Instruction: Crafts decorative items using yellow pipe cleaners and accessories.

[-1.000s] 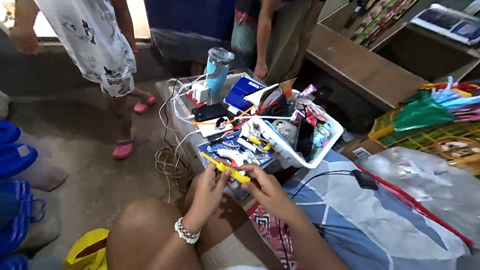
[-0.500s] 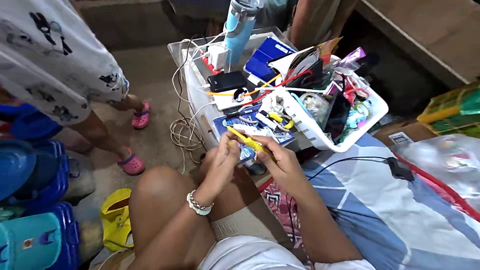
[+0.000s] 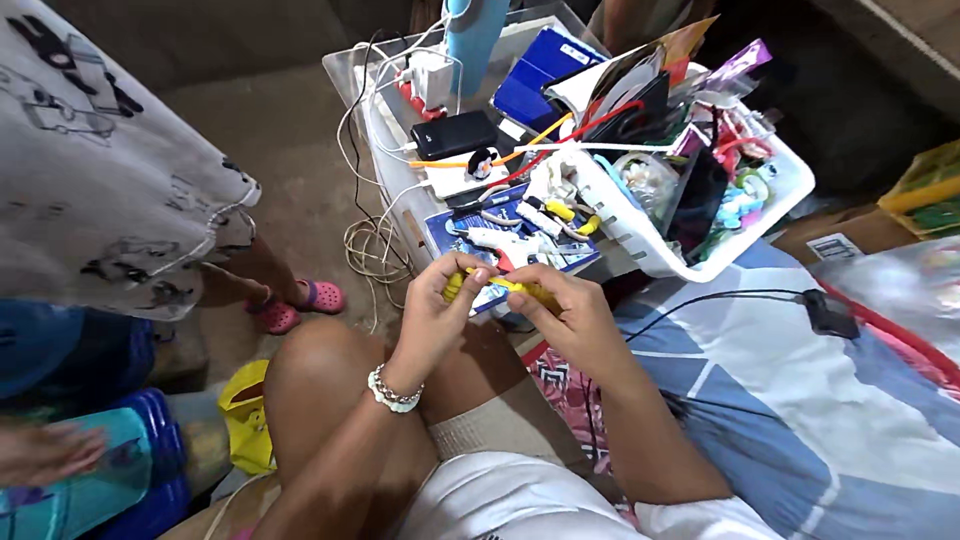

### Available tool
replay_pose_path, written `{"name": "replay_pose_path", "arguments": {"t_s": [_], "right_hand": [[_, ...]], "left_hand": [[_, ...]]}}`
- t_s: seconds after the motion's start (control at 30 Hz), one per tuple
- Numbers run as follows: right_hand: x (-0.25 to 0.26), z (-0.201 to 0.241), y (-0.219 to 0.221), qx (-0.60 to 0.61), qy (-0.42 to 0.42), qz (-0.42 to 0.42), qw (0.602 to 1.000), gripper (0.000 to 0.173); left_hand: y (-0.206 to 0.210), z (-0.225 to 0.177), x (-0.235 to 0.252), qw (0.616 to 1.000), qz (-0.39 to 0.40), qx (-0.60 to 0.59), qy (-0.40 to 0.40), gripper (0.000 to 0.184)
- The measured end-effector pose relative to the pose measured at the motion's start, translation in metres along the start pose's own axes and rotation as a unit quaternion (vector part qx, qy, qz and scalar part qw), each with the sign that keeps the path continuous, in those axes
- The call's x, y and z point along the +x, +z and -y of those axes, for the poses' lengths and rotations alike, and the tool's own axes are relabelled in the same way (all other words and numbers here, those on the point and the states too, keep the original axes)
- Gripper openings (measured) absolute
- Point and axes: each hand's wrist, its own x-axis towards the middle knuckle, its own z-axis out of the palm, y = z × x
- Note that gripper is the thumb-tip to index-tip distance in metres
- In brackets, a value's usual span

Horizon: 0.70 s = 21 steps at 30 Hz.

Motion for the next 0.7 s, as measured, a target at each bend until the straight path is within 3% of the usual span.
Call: {"name": "replay_pose_path", "arguments": {"t_s": [0.2,0.33,0.47,0.57,0.7], "right_hand": [[-0.002,0.000,-0.007,-0.007,0.004,0.007,1.000,0.033],[0.000,-0.001,-0.017,-0.014,0.000,-0.021,1.000,0.031],[0.001,-0.002,-0.026,-0.023,-0.012,-0.040,0.999,0.030],[0.000,-0.002,-0.030,-0.032,-0.021,-0.044,0.998,0.030],[-0.002,-0.001,-0.031,-0.043,-0.029,-0.037,0.998,0.030]], "left_hand": [[-0.004,-0.004,0.003,1.000,0.027,0.005,0.005,0.014],[-0.012,-0.007,0.004,0.987,0.125,-0.077,-0.067,0.053],[-0.014,-0.003,0.006,0.987,0.152,0.046,0.002,0.063],[-0.014,0.000,0.007,0.981,0.150,0.112,0.059,0.055],[-0.013,0.001,0.004,0.980,0.120,0.149,0.063,0.034]]}}
